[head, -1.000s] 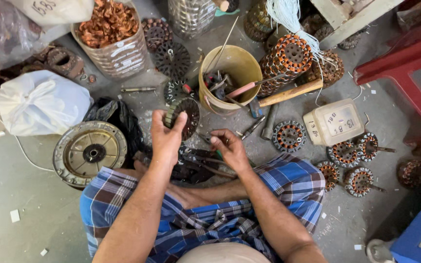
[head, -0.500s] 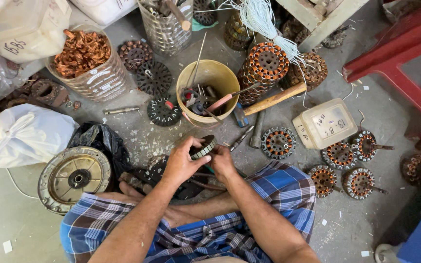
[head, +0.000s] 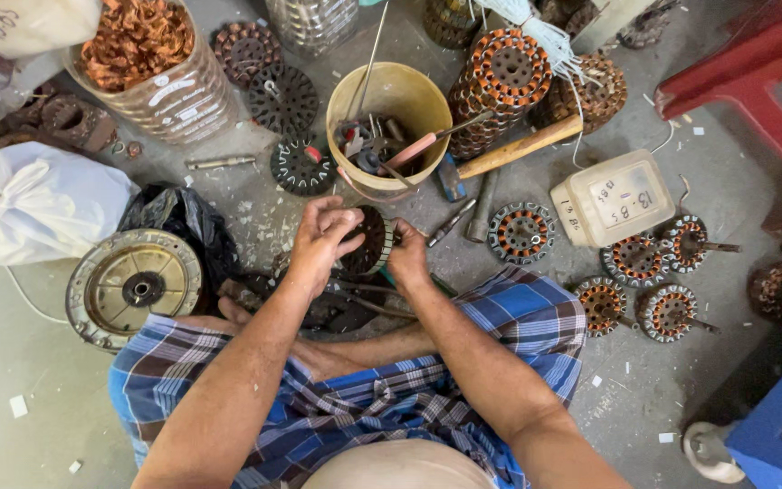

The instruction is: The person sits on the floor of a workshop and works on a fan motor assembly. They use pliers to adjust small wires on a copper-wound stator and then use a hammer to seat a metal shaft into the central housing.

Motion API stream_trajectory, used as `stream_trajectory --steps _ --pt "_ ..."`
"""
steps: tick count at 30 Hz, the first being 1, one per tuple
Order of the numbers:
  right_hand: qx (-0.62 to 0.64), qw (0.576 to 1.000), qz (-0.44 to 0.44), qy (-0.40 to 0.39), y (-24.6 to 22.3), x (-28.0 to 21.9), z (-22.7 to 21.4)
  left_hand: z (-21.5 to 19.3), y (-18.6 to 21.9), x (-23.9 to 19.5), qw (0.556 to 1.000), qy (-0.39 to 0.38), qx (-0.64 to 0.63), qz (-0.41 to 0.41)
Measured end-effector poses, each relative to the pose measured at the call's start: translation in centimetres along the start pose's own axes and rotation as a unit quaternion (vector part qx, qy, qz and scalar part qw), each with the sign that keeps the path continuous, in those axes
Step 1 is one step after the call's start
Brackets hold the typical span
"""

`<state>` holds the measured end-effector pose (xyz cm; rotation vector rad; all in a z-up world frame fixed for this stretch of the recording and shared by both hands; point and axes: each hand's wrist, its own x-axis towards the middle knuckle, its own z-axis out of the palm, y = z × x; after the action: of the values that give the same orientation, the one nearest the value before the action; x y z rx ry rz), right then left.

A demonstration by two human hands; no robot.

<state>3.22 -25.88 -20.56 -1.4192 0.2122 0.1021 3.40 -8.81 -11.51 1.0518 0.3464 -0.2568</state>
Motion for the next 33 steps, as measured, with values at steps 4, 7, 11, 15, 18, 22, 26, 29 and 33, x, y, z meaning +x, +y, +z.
stream_trajectory --steps 4,7,11,15,18,22,26,29,33 --pt "0.003 0.999 -0.022 -0.031 1.0 0.3 -0.4 -1.3 -1.5 0.7 0.999 0.004 0.025 0.019" --pt "-0.032 0.999 -0.023 -0.037 1.0 0.2 -0.5 -2.2 -2.7 1.3 0.998 0.006 0.056 0.027" --pt "-0.051 0.997 -0.032 -0.045 0.3 -0.5 -0.1 -2.7 -3.7 1.6 0.993 0.048 0.111 0.0" --pt "-0.098 0.994 -0.021 -0.04 -0.7 -0.7 0.1 -2.8 -2.8 1.0 0.954 0.09 0.285 -0.016" --pt "-0.149 0.987 -0.026 -0.057 -1.6 -0.9 0.3 -2.7 -1.5 0.4 0.887 0.093 0.445 0.081" --pt "-0.131 0.984 0.054 -0.107 -2.6 -1.6 0.6 -2.8 0.1 -0.1 0.843 0.074 0.522 0.107" --pt "-0.112 0.984 0.073 -0.12 -3.4 -1.6 1.1 -3.2 1.6 0.2 0.858 0.038 0.511 0.029" --pt "-0.152 0.98 0.025 -0.126 -3.5 -1.7 1.0 -3.2 1.8 0.2 0.856 0.024 0.517 0.0" --pt "-0.201 0.969 -0.045 -0.134 -4.2 -1.8 0.9 -3.2 1.7 0.3 0.823 0.021 0.564 0.058"
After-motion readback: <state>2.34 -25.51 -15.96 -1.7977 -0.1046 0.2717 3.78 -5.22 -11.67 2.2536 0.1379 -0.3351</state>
